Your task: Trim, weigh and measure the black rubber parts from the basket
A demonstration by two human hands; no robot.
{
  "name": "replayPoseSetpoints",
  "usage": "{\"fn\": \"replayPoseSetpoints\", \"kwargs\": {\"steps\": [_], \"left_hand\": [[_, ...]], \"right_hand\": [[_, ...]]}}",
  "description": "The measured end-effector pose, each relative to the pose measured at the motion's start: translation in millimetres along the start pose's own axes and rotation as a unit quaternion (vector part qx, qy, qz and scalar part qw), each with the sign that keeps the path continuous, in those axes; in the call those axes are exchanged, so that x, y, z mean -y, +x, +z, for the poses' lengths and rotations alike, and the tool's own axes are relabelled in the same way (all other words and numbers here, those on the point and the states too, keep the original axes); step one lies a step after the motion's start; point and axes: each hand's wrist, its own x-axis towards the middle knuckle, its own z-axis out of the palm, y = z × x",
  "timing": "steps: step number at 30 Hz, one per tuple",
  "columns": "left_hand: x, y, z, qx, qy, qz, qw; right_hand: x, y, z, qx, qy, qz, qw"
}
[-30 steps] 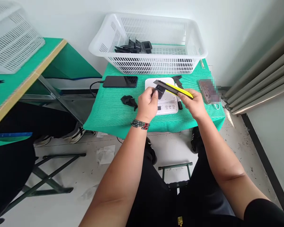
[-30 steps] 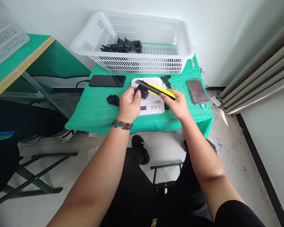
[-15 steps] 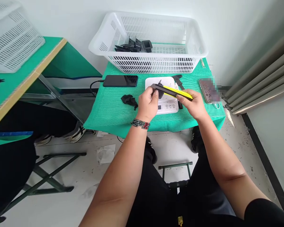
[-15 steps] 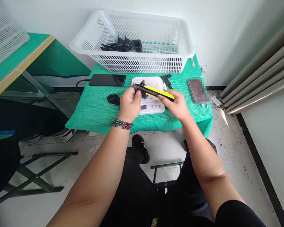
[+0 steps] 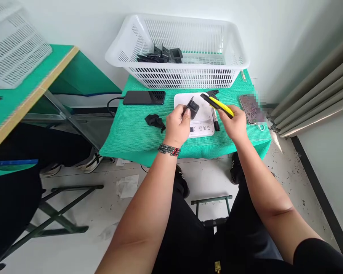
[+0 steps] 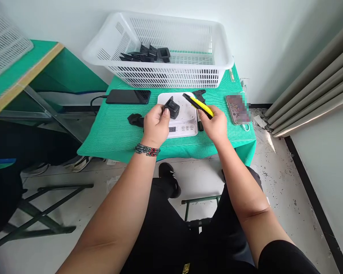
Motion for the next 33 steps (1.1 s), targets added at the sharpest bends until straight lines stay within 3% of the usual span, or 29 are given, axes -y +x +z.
{"fn": "replayPoseSetpoints", "kwargs": {"steps": [2, 7, 12, 17, 22, 26, 28, 33], "left_hand": [[0.5, -0.5, -0.1, 0.0, 0.003, 0.001, 1.0], [1.3, -0.9, -0.5, 0.007, 0.002, 0.009, 1.0], [0.7, -1.0, -0.6, 0.007, 0.007, -0.001, 1.0], [0.7, -1.3, -0.9, 0.015, -0.001, 0.0, 1.0], [-0.5, -1.2, -1.0, 0.01, -0.001, 0.001, 1.0], [-2.1, -0.3, -1.5, 0.011, 0.0, 0.001, 1.0], [-2.7, 0.3, -1.7, 0.015, 0.003, 0.003, 1.0], [-2.9, 0.5, -2.4, 0.017, 0.007, -0.001, 1.0]], "right_hand": [[0.0, 1.4, -1.7, -0.001, 0.039, 0.022, 0.999], [3.4, 0.3, -2.2, 0.099, 0.12, 0.069, 0.985], [2.1, -0.5, 2.5, 0.035, 0.086, 0.08, 0.992], [3.1, -0.3, 0.6, 0.081, 0.147, 0.097, 0.981], [3.4, -0.3, -1.3, 0.027, 0.085, 0.08, 0.993], [6.6, -1.6, -1.6, 0.087, 0.141, 0.099, 0.981], [7.4, -1.2, -1.4, 0.093, 0.113, 0.087, 0.985], [2.1, 1.3, -0.7, 0.032, 0.017, 0.073, 0.997]]}}
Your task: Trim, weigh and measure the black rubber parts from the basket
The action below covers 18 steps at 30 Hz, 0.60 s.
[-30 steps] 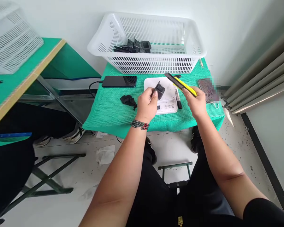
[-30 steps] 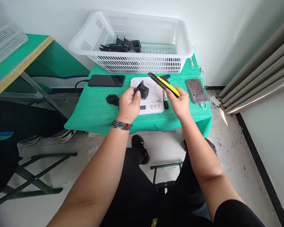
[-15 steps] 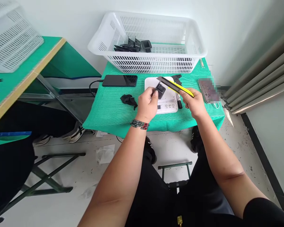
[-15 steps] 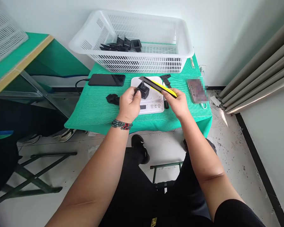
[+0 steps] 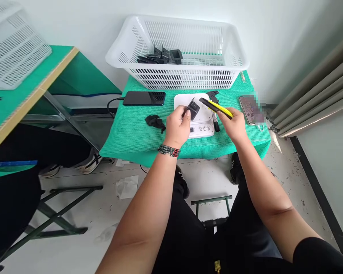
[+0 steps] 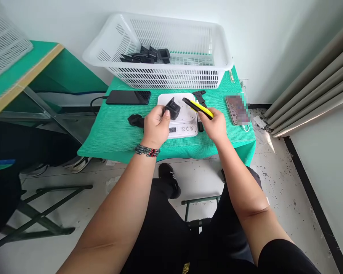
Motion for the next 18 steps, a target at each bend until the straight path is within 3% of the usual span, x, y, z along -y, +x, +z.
{"fn": "replayPoseSetpoints", "kwargs": {"steps": [18], "left_hand": [[0.3, -0.2, -0.9, 0.006, 0.002, 0.003, 1.0]], "right_hand": [[-5.2, 0.9, 2.4, 0.028, 0.115, 0.036, 0.992]]}}
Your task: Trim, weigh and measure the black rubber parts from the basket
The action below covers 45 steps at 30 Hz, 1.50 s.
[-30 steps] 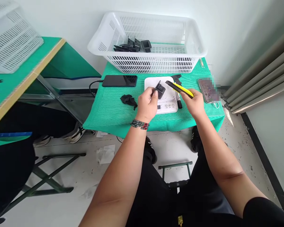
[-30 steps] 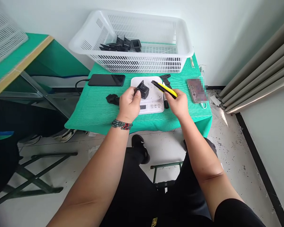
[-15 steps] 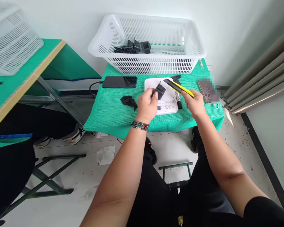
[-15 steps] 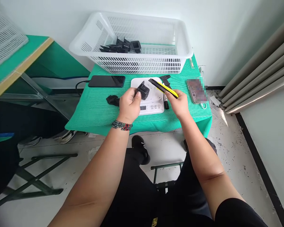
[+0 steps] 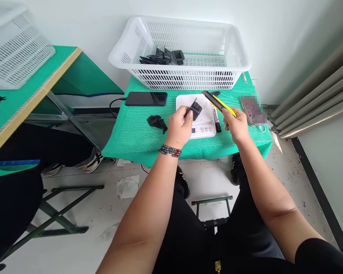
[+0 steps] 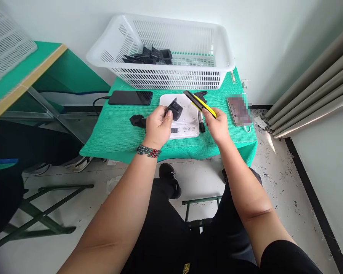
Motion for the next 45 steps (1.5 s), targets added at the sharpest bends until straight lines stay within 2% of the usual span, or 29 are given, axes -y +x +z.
{"fn": "replayPoseSetpoints", "kwargs": {"steps": [15, 21, 26, 32, 37, 42, 45], "left_hand": [[-6.6, -0.1, -0.5, 0.003, -0.017, -0.008, 1.0], [-15.0, -3.2, 2.5, -0.062, -0.041, -0.014, 0.997], [-11.5, -3.3, 4.4, -0.011, -0.035, -0.065, 0.997], [2.7, -2.0, 0.7, 0.037, -0.053, -0.048, 0.997], [16.9, 3.4, 0.8, 0.057, -0.138, -0.067, 0.987], [17.3, 6.1, 0.9, 0.054, -0.145, -0.075, 0.985], [15.4, 6.3, 1.0, 0.056, -0.138, -0.074, 0.986]], "right_hand": [[2.9, -0.1, 1.8, 0.003, 0.007, 0.018, 1.0], [2.6, -1.0, 1.3, 0.016, -0.002, -0.008, 1.0], [5.3, -2.9, 0.9, 0.027, -0.002, -0.013, 1.0], [7.4, -4.4, -0.3, 0.037, -0.019, -0.035, 0.999], [9.2, -6.4, -1.7, 0.075, -0.079, -0.069, 0.992], [8.5, -8.1, -0.4, 0.125, -0.104, -0.102, 0.981], [4.7, -7.3, 3.2, 0.082, -0.119, -0.106, 0.984]]}}
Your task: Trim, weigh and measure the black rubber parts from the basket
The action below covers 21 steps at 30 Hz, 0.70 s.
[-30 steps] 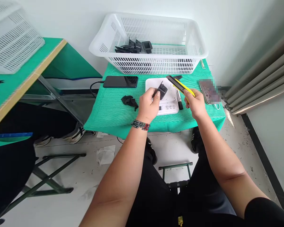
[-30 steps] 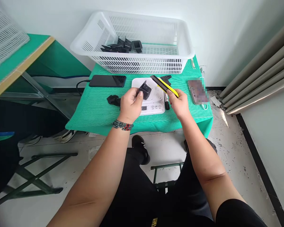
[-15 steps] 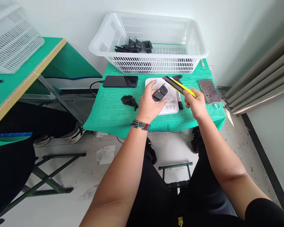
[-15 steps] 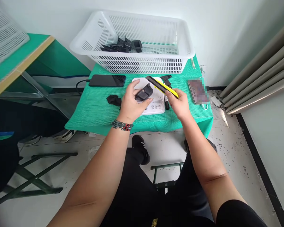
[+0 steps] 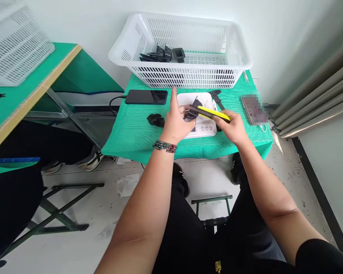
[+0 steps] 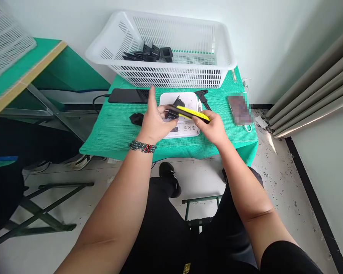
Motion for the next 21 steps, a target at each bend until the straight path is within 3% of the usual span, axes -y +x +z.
{"fn": "replayPoseSetpoints", "kwargs": {"steps": [4, 7, 9, 14, 21], "left_hand": [[0.9, 0.0, -0.1, -0.008, 0.013, -0.004, 1.0], [2.4, 0.1, -0.9, -0.005, 0.015, -0.009, 1.0], [3.2, 0.2, -1.3, -0.005, 0.015, -0.009, 1.0], [7.3, 0.5, -1.2, -0.006, 0.033, 0.001, 0.999], [-2.5, -4.0, -2.0, -0.01, 0.028, 0.054, 0.998]], "right_hand": [[-2.6, 2.0, 2.9, -0.076, -0.008, 0.0, 0.997], [-4.5, 2.9, 0.7, -0.013, 0.018, 0.01, 1.0], [-7.0, 3.8, -0.9, -0.008, 0.002, 0.012, 1.0], [-12.6, 7.7, -3.2, -0.171, -0.075, 0.009, 0.982], [-4.2, 4.7, -4.8, -0.094, -0.032, -0.017, 0.995]]}}
